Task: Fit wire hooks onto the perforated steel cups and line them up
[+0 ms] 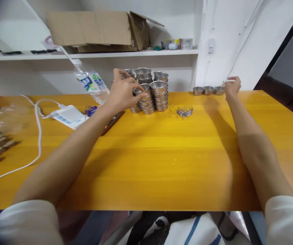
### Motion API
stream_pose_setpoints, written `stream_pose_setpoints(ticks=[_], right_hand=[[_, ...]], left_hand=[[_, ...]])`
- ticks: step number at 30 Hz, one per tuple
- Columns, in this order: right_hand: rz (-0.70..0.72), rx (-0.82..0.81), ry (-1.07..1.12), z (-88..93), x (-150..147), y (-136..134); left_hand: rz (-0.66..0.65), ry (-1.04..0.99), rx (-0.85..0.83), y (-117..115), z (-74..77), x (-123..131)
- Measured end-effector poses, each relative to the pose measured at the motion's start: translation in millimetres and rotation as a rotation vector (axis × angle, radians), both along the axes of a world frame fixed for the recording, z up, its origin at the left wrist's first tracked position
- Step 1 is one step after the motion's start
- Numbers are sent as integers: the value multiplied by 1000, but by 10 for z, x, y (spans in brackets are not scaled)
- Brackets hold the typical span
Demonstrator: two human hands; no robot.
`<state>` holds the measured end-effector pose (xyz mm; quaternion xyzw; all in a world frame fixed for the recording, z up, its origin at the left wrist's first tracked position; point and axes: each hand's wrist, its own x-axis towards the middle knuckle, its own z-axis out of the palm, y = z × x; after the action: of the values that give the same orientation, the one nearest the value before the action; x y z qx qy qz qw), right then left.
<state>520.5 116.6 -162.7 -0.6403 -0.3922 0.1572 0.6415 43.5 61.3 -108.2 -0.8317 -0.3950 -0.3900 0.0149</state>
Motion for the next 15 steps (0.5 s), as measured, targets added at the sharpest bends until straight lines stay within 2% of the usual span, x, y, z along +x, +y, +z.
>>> stream_pose_setpoints(ticks=[2,4,6,8,10,11,13,15], right_hand=[[166,54,-105,232,-274,-21],[469,49,-322,369,-640,-82],[739,-48,-562,373,-1047,-192],[896,-141,-892,257,-1438,-330],[805,-208,-1188,73,-1764,-457],[742,-250,-1250,-24,-1893,-503],[705,-304,-1247,-193,-2074,-539],[749,-344,-1188,-299,-2156,-506]], left_hand=[[-26,39,-2,141,-42,-96],[-46,42,19,228,-117,-139],[-43,21,42,284,-158,-157],[-38,-18,67,314,-134,-164],[-44,-77,105,300,-55,-154],[-50,-106,123,266,-7,-135],[-67,-154,146,120,65,-48],[-100,-187,149,-144,42,115]])
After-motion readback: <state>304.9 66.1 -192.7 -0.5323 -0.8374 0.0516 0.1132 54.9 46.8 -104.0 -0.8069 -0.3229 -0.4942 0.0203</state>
